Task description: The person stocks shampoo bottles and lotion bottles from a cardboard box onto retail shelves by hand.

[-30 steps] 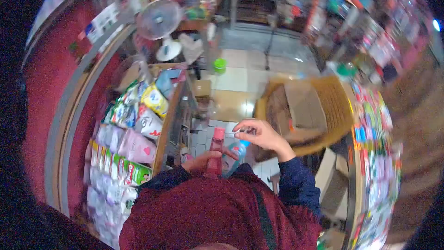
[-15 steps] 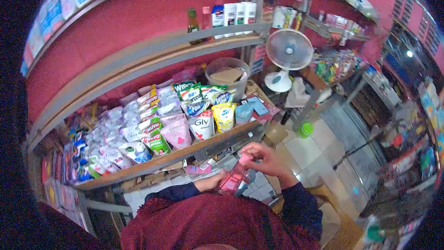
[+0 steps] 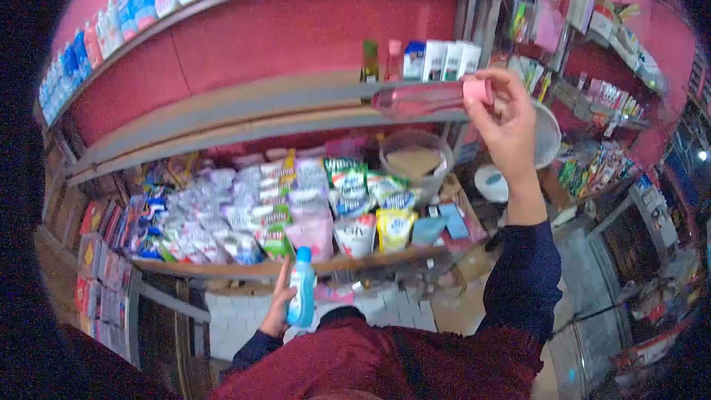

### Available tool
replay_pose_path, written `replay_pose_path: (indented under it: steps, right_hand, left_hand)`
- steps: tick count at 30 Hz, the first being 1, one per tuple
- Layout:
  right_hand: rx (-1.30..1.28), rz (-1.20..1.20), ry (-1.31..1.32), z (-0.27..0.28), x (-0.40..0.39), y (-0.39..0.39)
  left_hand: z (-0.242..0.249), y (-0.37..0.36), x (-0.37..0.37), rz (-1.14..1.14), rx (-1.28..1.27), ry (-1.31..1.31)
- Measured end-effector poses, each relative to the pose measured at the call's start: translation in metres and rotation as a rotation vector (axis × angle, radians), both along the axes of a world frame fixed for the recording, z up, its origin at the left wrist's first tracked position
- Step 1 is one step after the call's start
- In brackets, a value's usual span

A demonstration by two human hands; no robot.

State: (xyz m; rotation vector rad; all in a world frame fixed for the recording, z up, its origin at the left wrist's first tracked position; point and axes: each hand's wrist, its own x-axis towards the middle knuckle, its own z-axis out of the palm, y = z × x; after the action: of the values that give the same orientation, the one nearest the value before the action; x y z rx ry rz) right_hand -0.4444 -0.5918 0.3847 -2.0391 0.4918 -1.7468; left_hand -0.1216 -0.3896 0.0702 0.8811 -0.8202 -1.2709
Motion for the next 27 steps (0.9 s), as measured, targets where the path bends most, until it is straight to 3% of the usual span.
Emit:
replay_pose_path:
  steps: [3, 6, 9, 12, 16, 20, 23, 27]
  right_hand:
    - [-0.304, -0.309, 0.053, 0.040, 0.023, -0.046]
    - [-0.547, -0.532, 0.138, 0.060, 0.042, -0.104]
    - [-0.498, -0.569, 0.213, 0.076, 0.061, -0.158]
    - [-0.496, -0.484, 0.347, 0.088, 0.075, -0.226]
    - [-0.377, -0.402, 0.623, 0.091, 0.094, -0.296]
    - [-0.369, -0.105, 0.817, 0.079, 0.102, -0.370]
    - [0.110, 0.129, 0.909, 0.074, 0.102, -0.375]
    - [0.223, 0.292, 0.972, 0.066, 0.106, -0.395]
  left_hand:
    - [0.012, -0.013, 0.018, 0.023, -0.004, 0.081]
    - [-0.009, -0.029, 0.031, 0.076, 0.083, 0.200]
    - [-0.001, -0.042, 0.028, 0.147, 0.145, 0.223]
    - [-0.029, -0.049, 0.029, 0.250, 0.117, 0.118]
    - [-0.011, -0.047, -0.004, 0.449, 0.107, 0.110]
    - [-0.012, -0.045, -0.049, 0.638, 0.164, 0.187]
    - [0.005, -0.057, -0.087, 0.741, 0.147, 0.231]
    - [-0.001, -0.066, -0.122, 0.774, 0.126, 0.309]
